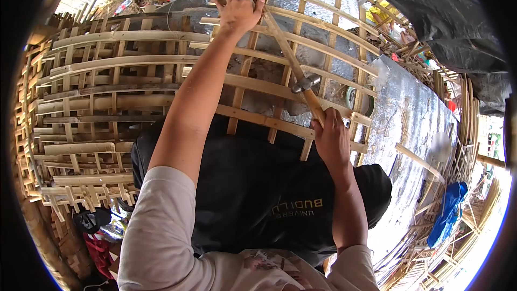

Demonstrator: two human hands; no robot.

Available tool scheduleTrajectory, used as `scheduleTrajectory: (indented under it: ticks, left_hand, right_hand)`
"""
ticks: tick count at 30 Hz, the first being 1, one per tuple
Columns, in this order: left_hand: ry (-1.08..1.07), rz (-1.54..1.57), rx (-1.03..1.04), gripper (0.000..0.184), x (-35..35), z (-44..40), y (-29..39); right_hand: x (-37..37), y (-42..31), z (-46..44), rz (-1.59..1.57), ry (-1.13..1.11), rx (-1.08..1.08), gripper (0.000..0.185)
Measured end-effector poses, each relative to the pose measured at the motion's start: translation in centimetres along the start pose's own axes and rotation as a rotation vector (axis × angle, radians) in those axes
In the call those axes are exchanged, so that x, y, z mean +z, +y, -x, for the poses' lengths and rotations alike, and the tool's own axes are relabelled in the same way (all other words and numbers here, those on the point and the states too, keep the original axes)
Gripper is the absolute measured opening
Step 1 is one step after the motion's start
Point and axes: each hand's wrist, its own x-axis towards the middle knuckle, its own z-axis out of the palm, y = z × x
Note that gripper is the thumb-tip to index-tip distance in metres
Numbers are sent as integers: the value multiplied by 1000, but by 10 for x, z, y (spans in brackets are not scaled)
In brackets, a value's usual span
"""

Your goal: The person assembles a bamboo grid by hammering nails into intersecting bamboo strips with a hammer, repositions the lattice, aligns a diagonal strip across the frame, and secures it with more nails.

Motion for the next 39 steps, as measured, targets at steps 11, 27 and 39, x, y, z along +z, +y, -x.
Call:
scheduleTrajectory:
  ticks: [11,27,39]
  left_hand:
    - [-211,-48,11,75,-12,-2,3]
    - [-210,-48,-23,77,-8,0,2]
    - [-163,-47,-11,81,-4,1,2]
  right_hand:
    - [-4,-4,0,-12,-12,20,34]
    - [-5,-3,-1,6,54,-17,36]
    - [-8,-6,-2,16,25,13,35]
